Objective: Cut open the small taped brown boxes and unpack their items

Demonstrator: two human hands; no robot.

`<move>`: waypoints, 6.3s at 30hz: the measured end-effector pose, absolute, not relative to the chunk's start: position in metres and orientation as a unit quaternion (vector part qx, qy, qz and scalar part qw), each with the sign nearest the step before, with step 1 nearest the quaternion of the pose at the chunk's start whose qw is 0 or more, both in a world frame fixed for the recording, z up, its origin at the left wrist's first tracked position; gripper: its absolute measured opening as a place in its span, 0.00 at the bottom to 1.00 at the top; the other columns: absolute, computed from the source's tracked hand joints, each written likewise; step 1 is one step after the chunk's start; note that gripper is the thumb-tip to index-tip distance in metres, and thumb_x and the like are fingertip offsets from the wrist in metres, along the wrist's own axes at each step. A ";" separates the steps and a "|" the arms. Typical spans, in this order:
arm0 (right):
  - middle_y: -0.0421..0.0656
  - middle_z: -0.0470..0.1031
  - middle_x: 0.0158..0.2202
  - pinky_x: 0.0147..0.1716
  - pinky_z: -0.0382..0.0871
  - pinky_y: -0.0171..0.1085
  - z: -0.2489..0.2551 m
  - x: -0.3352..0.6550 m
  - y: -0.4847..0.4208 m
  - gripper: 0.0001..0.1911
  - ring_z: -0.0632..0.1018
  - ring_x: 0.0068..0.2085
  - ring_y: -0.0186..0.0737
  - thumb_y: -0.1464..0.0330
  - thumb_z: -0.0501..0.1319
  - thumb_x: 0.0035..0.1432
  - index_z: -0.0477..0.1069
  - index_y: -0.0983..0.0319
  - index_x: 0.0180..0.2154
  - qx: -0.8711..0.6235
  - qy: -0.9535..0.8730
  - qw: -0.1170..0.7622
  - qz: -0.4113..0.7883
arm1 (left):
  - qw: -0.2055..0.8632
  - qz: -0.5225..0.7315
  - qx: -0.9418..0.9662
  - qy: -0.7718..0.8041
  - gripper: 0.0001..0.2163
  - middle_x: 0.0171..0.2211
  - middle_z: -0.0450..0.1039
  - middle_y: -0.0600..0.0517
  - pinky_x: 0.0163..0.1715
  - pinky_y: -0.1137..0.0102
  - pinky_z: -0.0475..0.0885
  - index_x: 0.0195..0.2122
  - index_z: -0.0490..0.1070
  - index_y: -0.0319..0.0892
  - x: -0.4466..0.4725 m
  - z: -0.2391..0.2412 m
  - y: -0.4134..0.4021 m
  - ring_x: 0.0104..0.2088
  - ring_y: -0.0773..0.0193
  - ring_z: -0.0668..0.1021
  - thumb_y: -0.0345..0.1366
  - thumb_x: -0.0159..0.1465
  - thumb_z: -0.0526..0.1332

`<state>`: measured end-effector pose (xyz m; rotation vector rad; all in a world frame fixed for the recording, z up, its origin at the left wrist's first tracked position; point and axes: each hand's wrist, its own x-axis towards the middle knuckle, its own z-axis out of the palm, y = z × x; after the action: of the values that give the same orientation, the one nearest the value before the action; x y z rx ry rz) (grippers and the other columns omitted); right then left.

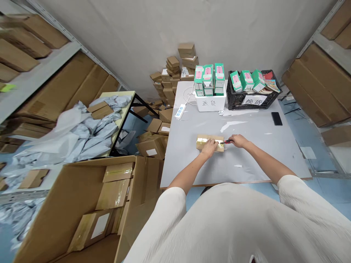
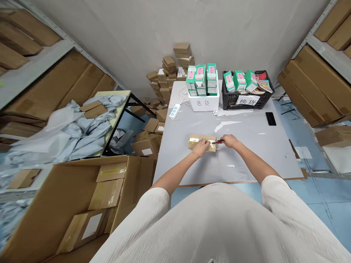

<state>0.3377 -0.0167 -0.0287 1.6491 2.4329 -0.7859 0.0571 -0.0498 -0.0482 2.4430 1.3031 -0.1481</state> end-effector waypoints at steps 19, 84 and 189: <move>0.43 0.83 0.33 0.36 0.68 0.39 -0.028 0.354 0.001 0.09 0.80 0.36 0.46 0.59 0.67 0.62 0.85 0.54 0.40 0.527 0.761 0.092 -0.367 | 0.196 -0.072 0.863 0.460 0.27 0.62 0.66 0.41 0.60 0.56 0.72 0.63 0.67 0.48 0.057 -0.049 -0.043 0.62 0.44 0.73 0.25 0.64 0.69; 0.39 0.78 0.33 0.36 0.71 0.37 -0.065 0.361 -0.100 0.21 0.77 0.36 0.42 0.49 0.64 0.63 0.78 0.58 0.43 0.569 0.598 -0.074 -0.559 | 0.178 -0.055 0.894 0.408 0.30 0.61 0.67 0.42 0.72 0.52 0.59 0.65 0.64 0.48 0.057 -0.058 -0.040 0.56 0.52 0.78 0.21 0.64 0.65; 0.56 0.75 0.57 0.60 0.71 0.50 -0.136 0.370 -0.037 0.21 0.77 0.56 0.56 0.61 0.57 0.72 0.74 0.62 0.60 0.729 0.623 -0.134 -0.249 | 0.201 0.097 0.814 0.536 0.24 0.73 0.65 0.39 0.76 0.44 0.54 0.70 0.65 0.45 0.011 -0.079 -0.061 0.75 0.46 0.64 0.36 0.74 0.57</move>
<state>0.3700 -0.0365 -0.1363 2.5081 2.1454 -0.8582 0.0112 -0.0609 -0.0795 2.2754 1.4975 0.2705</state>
